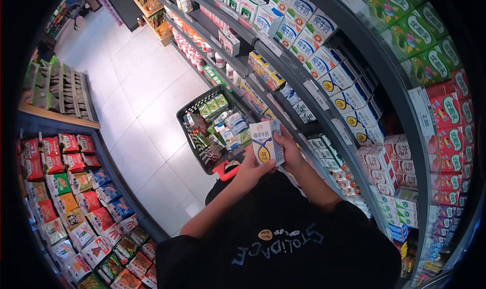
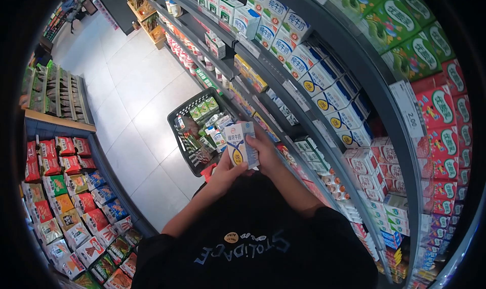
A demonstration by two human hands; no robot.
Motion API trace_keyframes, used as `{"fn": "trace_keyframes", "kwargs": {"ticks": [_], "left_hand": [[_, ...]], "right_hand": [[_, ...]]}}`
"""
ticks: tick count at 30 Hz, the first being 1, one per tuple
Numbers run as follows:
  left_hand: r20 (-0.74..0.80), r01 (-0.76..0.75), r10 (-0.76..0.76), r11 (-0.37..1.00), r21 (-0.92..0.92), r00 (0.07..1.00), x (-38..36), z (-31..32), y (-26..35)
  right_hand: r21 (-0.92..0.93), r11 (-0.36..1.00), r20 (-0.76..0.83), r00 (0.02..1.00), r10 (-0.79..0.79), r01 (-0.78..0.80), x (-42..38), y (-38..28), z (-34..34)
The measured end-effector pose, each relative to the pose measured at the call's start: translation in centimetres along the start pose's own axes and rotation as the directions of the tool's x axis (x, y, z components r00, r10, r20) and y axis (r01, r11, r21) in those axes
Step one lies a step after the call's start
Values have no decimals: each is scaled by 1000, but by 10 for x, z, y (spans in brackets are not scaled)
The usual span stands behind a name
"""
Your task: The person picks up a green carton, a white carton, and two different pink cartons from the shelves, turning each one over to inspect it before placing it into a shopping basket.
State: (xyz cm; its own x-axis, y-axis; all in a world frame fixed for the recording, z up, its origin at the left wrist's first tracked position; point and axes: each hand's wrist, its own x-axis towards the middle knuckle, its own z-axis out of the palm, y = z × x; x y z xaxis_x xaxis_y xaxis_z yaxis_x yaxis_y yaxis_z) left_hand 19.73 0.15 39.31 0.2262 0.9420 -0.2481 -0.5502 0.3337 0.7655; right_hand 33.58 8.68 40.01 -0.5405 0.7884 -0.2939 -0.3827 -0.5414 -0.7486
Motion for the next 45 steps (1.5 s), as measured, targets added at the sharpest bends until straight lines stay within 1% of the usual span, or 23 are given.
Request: {"fn": "trace_keyframes", "kwargs": {"ticks": [4, 7, 10, 11, 14, 15, 18, 20, 22, 23, 26, 28, 30, 32, 33, 34, 35, 36, 37, 40, 41, 42, 45], "left_hand": [[-98, -90, 100, 991, 99, 990, 12, -15, -13], [-249, 47, -9, 988, 147, 969, 23, -45, -39], [-198, 196, -250, 946, -258, 948, 37, -83, -70], [-122, 196, -250, 918, -344, 960, 38, -94, -79], [-178, 193, -262, 924, -331, 948, 35, -115, -110], [-243, 183, -245, 950, -251, 938, 32, -120, -121], [-319, 167, -248, 951, -261, 915, 30, -128, -115], [-376, 162, -276, 938, -306, 885, 39, -135, -111], [-414, 159, -315, 916, -369, 854, 50, -144, -109], [-474, 179, -353, 910, -374, 807, 61, -148, -102], [-486, 203, -387, 899, -388, 784, 98, -206, -140], [-571, 209, -463, 866, -454, 678, 125, -248, -167], [-749, 202, -403, 915, -350, 526, 149, -295, -220], [-770, 265, -447, 894, -363, 454, 165, -340, -255], [-760, 261, -413, 910, -322, 502, 171, -353, -259], [-747, 258, -380, 924, -282, 546, 176, -370, -270], [-800, 306, -350, 927, -218, 487, 185, -383, -284], [-794, 377, -365, 907, -187, 487, 191, -391, -281], [-786, 366, -383, 906, -215, 485, 199, -395, -278], [-776, 291, -379, 920, -261, 504, 231, -410, -273], [-768, 264, -341, 937, -230, 542, 243, -414, -271], [-800, 271, -319, 941, -203, 508, 259, -426, -277], [-795, 116, -154, 988, -105, 587, 303, -432, -249]], "right_hand": [[-58, 995, -23, 996, 84, -85, 22, 21, -9], [-148, 946, -71, 957, 282, -289, 45, 48, -41], [-411, 845, -142, 940, 311, -342, 66, 81, -60], [-557, 773, -97, 948, 303, -304, 72, 90, -67], [-712, 580, -175, 900, 398, -395, 89, 107, -70], [-703, 580, -162, 887, 432, -411, 96, 111, -72], [-682, 568, -115, 833, 541, -462, 119, 127, -83], [-745, 572, -191, 932, 307, -342, 136, 153, -99], [-847, 466, -243, 966, 93, -257, 156, 174, -126], [-861, 419, -319, 948, 0, -290, 168, 185, -146], [-890, -49, -430, 871, -236, -453, 184, 192, -173], [-840, -136, -508, 850, -141, -525, 187, 206, -195], [-824, -217, -535, 845, -8, -523, 191, 204, -199], [-863, -189, -476, 880, -7, -468, 198, 214, -210], [-880, -173, -450, 893, -1, -443, 199, 221, -215], [-858, -144, -498, 867, 0, -493, 203, 226, -217], [-832, -114, -547, 837, 2, -544, 212, 230, -220], [-801, -82, -595, 804, 2, -593, 219, 236, -226], [-843, -110, -514, 849, -128, -527, 223, 246, -238], [-852, -114, -492, 856, -157, -511, 232, 251, -247], [-906, -57, -396, 886, -240, -420, 231, 254, -249], [-912, -53, -383, 889, -251, -407, 232, 257, -251], [-921, -78, -347, 894, -283, -382, 230, 258, -256]]}}
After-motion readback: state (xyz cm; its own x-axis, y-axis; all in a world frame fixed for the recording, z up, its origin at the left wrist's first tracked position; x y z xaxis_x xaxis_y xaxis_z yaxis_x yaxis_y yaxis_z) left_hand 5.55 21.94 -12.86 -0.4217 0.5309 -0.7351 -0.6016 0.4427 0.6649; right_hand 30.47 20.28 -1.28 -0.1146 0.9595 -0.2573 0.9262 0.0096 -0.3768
